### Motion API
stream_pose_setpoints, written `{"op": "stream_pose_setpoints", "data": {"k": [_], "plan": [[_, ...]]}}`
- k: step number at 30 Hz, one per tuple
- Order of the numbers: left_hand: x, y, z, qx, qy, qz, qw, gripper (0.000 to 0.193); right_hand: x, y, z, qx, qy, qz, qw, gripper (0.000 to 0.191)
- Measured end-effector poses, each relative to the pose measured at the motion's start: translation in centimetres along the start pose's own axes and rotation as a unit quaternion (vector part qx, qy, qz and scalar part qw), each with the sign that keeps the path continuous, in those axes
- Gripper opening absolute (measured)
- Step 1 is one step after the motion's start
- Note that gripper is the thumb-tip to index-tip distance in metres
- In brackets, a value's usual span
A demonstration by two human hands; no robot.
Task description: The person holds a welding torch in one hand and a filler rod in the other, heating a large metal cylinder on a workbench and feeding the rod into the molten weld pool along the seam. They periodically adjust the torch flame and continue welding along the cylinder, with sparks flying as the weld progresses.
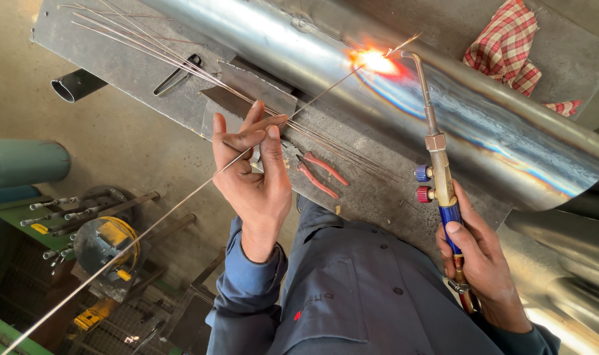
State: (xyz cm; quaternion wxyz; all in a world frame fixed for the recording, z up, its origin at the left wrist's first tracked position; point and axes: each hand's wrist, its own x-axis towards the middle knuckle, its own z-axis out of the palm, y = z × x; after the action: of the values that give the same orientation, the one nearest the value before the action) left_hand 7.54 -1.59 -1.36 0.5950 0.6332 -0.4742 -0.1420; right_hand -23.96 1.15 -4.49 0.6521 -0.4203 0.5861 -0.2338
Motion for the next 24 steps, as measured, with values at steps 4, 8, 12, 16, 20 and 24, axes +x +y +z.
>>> {"op": "stream_pose_setpoints", "data": {"k": [4, 8, 12, 16, 20, 24], "plan": [[-0.13, -0.08, -0.01, 0.007, 0.002, -0.007, 1.000, 0.016, 0.16, 0.26, -0.15, 0.007, -0.009, -0.007, 1.000, 0.073], [-0.11, -0.24, 0.22, -0.003, 0.002, -0.001, 1.000, 0.015, 0.33, 0.53, -0.28, 0.004, -0.009, -0.004, 1.000, 0.073], [-0.08, -0.30, 0.08, 0.001, 0.004, 0.004, 1.000, 0.016, 0.31, 0.67, -0.29, 0.008, -0.011, -0.006, 1.000, 0.073], [-0.12, -0.33, 0.24, -0.007, -0.004, -0.004, 1.000, 0.015, 0.29, 0.67, -0.23, 0.005, -0.008, -0.003, 1.000, 0.072], [-0.01, -0.49, 0.24, -0.011, -0.002, -0.001, 1.000, 0.015, 0.28, 0.60, -0.20, 0.010, -0.009, -0.004, 1.000, 0.073], [-0.06, -0.60, 0.29, -0.013, 0.000, -0.001, 1.000, 0.014, 0.41, 0.55, -0.11, 0.010, -0.013, -0.009, 1.000, 0.073]]}}
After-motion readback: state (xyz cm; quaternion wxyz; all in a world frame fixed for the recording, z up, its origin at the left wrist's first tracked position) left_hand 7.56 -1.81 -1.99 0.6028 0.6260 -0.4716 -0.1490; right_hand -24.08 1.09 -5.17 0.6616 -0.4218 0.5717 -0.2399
